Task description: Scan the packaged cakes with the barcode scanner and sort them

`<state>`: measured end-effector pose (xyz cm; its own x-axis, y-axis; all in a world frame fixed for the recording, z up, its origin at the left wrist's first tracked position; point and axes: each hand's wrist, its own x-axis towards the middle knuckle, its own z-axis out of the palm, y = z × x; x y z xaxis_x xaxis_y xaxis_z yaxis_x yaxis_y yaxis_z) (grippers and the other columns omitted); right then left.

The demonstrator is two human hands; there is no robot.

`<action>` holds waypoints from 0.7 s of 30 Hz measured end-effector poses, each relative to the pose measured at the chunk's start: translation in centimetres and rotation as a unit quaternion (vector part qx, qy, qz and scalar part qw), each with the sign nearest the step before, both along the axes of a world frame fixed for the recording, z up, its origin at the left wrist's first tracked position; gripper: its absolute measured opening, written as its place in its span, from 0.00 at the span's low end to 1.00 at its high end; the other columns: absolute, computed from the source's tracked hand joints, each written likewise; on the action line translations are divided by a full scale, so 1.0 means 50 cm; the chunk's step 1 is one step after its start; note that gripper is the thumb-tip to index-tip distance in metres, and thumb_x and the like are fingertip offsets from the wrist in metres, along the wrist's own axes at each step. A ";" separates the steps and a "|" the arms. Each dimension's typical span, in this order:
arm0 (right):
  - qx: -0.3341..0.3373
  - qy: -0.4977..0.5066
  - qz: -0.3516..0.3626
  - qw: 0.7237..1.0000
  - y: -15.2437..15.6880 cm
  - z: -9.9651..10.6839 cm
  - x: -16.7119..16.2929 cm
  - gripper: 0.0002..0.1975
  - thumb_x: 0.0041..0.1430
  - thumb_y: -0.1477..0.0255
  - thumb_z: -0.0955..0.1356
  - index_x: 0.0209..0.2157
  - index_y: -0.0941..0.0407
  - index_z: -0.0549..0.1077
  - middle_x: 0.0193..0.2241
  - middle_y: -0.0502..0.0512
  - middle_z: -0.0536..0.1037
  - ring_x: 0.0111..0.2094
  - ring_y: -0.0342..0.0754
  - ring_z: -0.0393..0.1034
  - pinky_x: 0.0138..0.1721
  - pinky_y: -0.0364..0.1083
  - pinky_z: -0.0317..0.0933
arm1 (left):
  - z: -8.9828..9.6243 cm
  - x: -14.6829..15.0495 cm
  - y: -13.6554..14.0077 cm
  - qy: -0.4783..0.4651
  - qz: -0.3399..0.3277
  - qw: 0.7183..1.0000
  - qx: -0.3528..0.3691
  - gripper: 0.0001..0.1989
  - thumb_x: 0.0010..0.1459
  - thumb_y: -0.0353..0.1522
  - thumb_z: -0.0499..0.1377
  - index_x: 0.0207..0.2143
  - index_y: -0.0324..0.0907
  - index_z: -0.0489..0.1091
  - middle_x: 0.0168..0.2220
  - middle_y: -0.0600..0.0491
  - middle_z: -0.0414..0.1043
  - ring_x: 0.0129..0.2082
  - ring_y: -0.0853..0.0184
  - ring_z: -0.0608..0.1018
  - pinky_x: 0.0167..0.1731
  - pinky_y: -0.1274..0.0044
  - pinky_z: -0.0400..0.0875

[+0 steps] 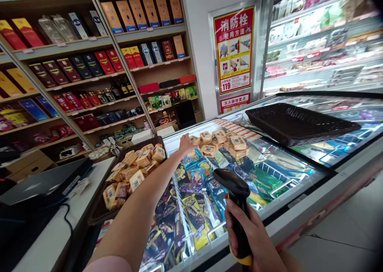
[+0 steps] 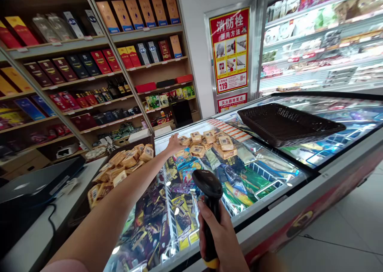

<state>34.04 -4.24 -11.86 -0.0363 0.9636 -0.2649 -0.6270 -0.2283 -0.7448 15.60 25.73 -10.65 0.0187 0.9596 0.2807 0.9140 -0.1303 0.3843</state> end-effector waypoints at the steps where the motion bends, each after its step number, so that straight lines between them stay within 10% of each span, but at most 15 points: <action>1: 0.001 -0.003 -0.004 1.000 0.004 -0.002 0.005 0.27 0.45 0.52 0.77 0.39 0.53 0.68 0.16 0.40 0.67 0.08 0.36 0.55 0.08 0.35 0.50 | -0.006 0.005 0.016 -0.005 0.003 1.000 -0.002 0.40 0.37 0.39 0.71 0.53 0.39 0.61 0.57 0.36 0.64 0.60 0.46 0.66 0.53 0.65 0.64; 9: -0.004 -0.009 -0.026 1.000 0.021 0.002 0.007 0.26 0.43 0.52 0.77 0.35 0.53 0.68 0.16 0.40 0.67 0.09 0.36 0.57 0.09 0.36 0.52 | -0.012 -0.005 0.008 -0.026 0.022 0.999 0.024 0.30 0.35 0.31 0.72 0.39 0.41 0.61 0.50 0.43 0.61 0.56 0.46 0.64 0.49 0.63 0.67; 16: 0.021 0.077 0.037 0.996 0.001 0.037 -0.064 0.23 0.49 0.52 0.75 0.26 0.55 0.65 0.15 0.41 0.66 0.09 0.36 0.56 0.10 0.36 0.53 | 0.080 -0.054 -0.178 0.090 -0.171 0.961 0.199 0.37 0.39 0.22 0.67 0.52 0.44 0.60 0.53 0.45 0.59 0.57 0.50 0.63 0.55 0.62 0.64; 21: 0.035 0.132 0.057 0.989 -0.033 0.083 -0.124 0.23 0.53 0.52 0.73 0.21 0.56 0.66 0.10 0.43 0.63 0.10 0.35 0.55 0.12 0.35 0.53 | 0.101 -0.113 -0.322 0.120 -0.170 0.936 0.283 0.41 0.45 0.24 0.65 0.61 0.46 0.54 0.55 0.43 0.61 0.57 0.50 0.65 0.56 0.62 0.64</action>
